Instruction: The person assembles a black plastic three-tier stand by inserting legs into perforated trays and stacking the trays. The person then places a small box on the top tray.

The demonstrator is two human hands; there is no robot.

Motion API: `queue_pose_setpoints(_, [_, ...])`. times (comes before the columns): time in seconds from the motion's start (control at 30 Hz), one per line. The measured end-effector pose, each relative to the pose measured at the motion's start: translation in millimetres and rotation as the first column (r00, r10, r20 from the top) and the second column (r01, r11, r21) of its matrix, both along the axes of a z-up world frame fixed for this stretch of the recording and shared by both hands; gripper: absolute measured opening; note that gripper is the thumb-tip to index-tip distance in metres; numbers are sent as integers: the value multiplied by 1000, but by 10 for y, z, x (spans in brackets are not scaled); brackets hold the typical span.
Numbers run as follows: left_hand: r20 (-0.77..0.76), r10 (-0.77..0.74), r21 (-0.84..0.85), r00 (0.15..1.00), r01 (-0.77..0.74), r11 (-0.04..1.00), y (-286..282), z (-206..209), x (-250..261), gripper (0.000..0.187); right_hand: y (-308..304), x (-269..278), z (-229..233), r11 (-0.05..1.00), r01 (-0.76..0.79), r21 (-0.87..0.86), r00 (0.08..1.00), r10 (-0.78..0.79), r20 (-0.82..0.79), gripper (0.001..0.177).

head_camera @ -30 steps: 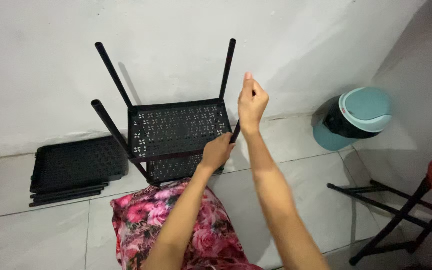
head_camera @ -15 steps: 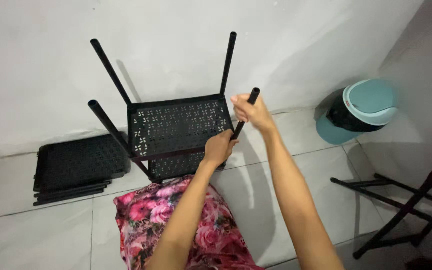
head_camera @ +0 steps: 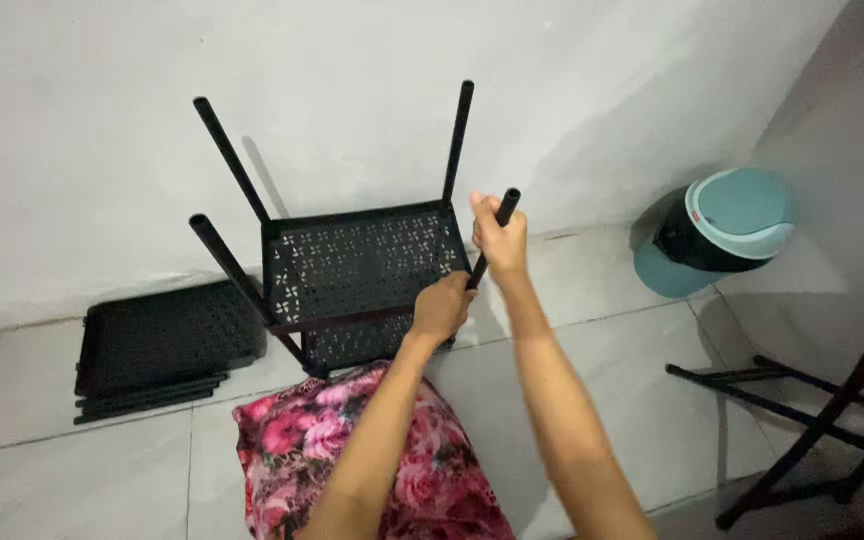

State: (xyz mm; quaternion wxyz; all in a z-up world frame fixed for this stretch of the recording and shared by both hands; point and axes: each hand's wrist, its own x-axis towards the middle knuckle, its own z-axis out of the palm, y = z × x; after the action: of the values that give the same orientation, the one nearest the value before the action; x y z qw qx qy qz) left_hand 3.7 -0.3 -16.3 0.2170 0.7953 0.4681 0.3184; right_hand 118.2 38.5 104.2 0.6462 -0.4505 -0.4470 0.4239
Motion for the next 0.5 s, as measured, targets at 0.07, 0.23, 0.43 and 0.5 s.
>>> queue_pose_setpoints(0.07, [13, -8, 14, 1000, 7, 1000, -4, 45, -8, 17, -20, 256, 120, 947, -313, 69, 948, 307, 87, 38])
queue_pose_setpoints(0.23, [17, -11, 91, 1000, 10, 996, -13, 23, -8, 21, -28, 312, 395, 861, -454, 230, 877, 477, -56, 40])
queue_pose_setpoints(0.43, [-40, -8, 13, 999, 9, 1000, 6, 20, 0, 20, -67, -148, 443, 953, 245, 180, 955, -269, 126, 44])
queue_pose_setpoints(0.5, [-67, -22, -31, 998, 20, 999, 0, 29, -12, 19, -78, -245, 429, 834, 436, 338, 816, -525, 243, 45])
